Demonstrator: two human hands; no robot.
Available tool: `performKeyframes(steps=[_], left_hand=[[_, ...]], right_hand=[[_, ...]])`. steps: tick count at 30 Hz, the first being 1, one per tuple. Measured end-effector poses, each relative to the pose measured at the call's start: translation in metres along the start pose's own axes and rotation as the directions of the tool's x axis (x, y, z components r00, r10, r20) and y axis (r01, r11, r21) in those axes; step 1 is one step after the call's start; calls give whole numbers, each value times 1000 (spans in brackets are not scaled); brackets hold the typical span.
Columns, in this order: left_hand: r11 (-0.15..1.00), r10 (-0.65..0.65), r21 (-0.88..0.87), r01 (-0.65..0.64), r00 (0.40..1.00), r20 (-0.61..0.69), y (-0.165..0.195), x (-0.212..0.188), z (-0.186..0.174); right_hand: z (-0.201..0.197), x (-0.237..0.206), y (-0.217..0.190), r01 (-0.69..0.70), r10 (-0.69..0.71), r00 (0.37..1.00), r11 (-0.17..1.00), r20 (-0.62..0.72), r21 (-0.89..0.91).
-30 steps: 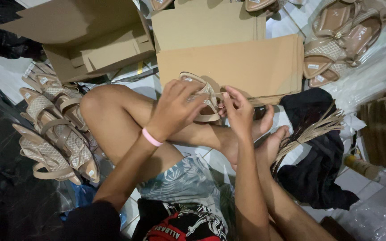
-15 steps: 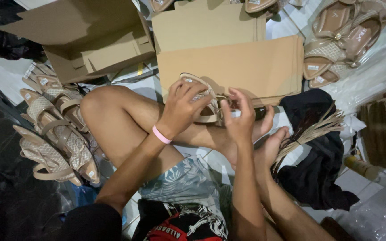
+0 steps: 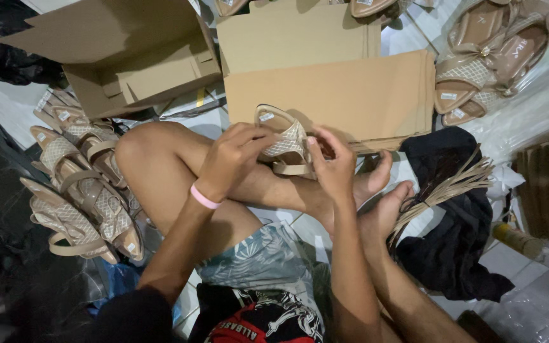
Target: The person sits on the floor and assembles a beige high-heeled sandal by hand. They thread a thin strap through the heel area and adjust the fit, surrounded by other sandals and cardboard boxes.
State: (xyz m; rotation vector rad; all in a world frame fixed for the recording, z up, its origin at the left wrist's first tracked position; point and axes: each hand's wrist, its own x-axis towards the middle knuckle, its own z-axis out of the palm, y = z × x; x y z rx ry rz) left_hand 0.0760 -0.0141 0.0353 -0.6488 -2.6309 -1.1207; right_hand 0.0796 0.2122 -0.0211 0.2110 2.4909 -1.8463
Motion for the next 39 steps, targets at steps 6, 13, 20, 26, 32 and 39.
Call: performKeyframes(steps=[6,13,20,26,32,39], left_hand=[[998,-23,63,17,994,104,5,-6,-21],[997,-74,43,62,899,431,13,-2,-33],[905,217,195,-379,804,554,9,30,-18],[687,428,250,-682,658,620,7,51,-17],[610,582,185,-771,594,555,-8,66,-15],[858,451,1,-514,753,478,-10,36,-17]], right_hand=[[-2,-7,-12,283,-285,959,948,8,-143],[-1,-6,-13,235,-231,972,965,46,-116],[-1,-4,-12,230,-225,973,967,56,-108],[0,-5,-11,267,-264,964,955,39,-126],[-1,-5,-6,248,-245,969,961,43,-120],[0,-4,10,-9,9,999,1000,34,-19]])
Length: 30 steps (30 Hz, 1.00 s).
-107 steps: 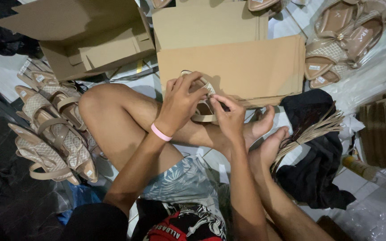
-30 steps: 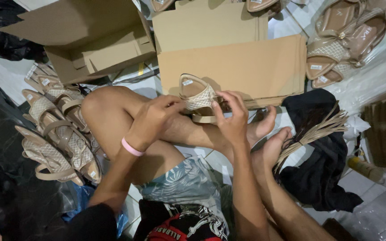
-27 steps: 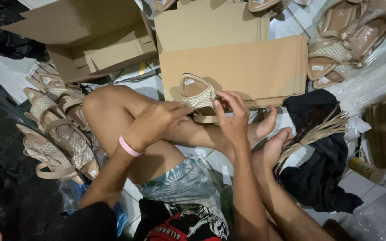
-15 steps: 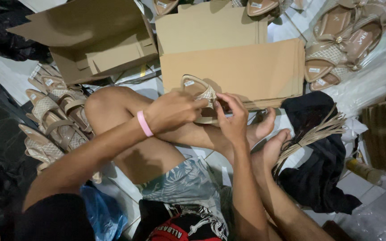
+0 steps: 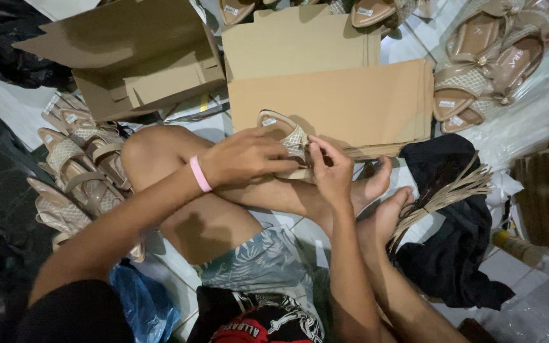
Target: The person sits on the floor and assembles a beige high-heeled sandal by hand. They thread a thin strap through the heel area and adjust the fit, surrounded by other sandals and cardboard boxes.
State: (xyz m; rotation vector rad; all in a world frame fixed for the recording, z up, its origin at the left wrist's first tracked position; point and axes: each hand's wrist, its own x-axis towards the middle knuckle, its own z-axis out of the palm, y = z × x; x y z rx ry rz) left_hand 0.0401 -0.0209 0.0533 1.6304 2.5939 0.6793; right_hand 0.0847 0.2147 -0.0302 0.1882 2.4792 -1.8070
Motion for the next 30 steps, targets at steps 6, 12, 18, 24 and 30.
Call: performKeyframes(steps=[6,12,18,24,30], left_hand=[[962,-100,234,142,978,-184,5,-21,25],[898,-217,307,315,925,-313,29,-20,42],[868,-317,268,417,883,-345,38,-10,38],[860,-330,275,430,879,-343,42,-5,42],[870,-360,208,447,865,-350,39,-1,44]], right_hand=[[0,6,10,-200,178,978,949,110,243],[4,6,10,-126,108,991,955,80,268],[6,5,6,-194,183,981,943,67,269],[6,4,8,-163,145,986,933,82,321],[4,4,11,-147,128,988,941,81,304]])
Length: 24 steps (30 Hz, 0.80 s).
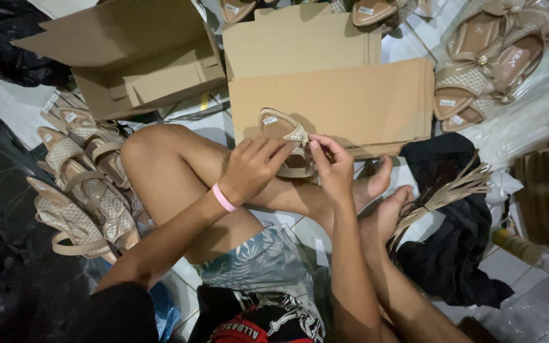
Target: The person sits on the floor and assembles a beige high-heeled sandal by hand. They thread a thin strap through the heel area and adjust the fit, surrounded by other sandals and cardboard boxes.
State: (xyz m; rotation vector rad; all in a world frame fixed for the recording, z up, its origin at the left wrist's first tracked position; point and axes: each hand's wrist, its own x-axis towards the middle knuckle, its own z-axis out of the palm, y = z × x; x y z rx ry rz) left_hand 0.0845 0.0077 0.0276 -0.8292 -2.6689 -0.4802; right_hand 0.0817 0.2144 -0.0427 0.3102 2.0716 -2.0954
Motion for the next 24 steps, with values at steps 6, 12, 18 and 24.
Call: performKeyframes(steps=[6,12,18,24], left_hand=[[991,-112,-71,112,994,11,7,7,2],[986,-133,-96,136,990,36,9,17,5],[959,-173,-226,173,985,21,7,21,5],[899,-217,-379,219,975,48,4,25,3]], right_hand=[[-4,1,4,-21,20,999,999,27,27],[-12,6,4,-34,28,990,999,142,41],[-25,9,-4,-169,51,950,914,307,370],[-25,22,-11,142,-97,974,966,207,-216]])
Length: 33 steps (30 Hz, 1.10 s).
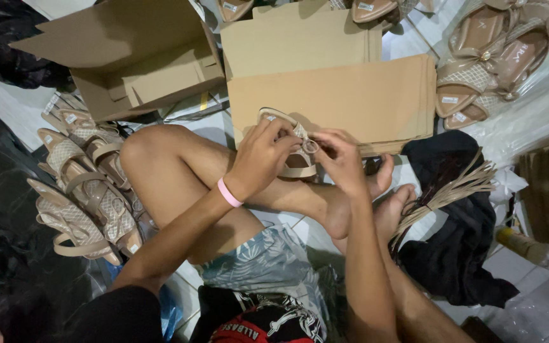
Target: The person sits on the floor and assembles a beige high-heeled sandal by hand. They thread a thin strap through the heel area and adjust the fit, surrounded by other sandals and cardboard boxes.
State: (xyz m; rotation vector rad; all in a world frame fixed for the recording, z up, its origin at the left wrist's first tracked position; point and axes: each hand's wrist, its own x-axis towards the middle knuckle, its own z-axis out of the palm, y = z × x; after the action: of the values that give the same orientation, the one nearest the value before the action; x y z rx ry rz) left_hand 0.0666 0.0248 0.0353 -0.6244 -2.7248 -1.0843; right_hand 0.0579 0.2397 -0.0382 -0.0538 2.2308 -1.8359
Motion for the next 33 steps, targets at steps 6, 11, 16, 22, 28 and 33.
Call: performKeyframes(steps=[6,11,16,22,28,33], left_hand=[[1000,-1,-23,2,999,44,-2,7,-8],[980,-60,-185,73,995,75,-6,23,-15],[1000,-28,1,28,977,214,-2,39,-18],[995,-87,58,76,969,230,3,42,-15],[990,-143,35,139,960,242,-2,46,-14],[982,-190,41,185,951,244,-5,48,-10]], right_hand=[[-10,15,-2,175,-160,982,972,105,-158],[-21,30,-2,-209,130,937,952,324,222],[-37,40,-8,-382,347,839,924,420,0],[-21,42,-9,-417,442,873,895,206,-156],[0,11,-12,104,-93,978,993,-189,50],[21,-30,-17,147,-261,930,911,-261,-386]])
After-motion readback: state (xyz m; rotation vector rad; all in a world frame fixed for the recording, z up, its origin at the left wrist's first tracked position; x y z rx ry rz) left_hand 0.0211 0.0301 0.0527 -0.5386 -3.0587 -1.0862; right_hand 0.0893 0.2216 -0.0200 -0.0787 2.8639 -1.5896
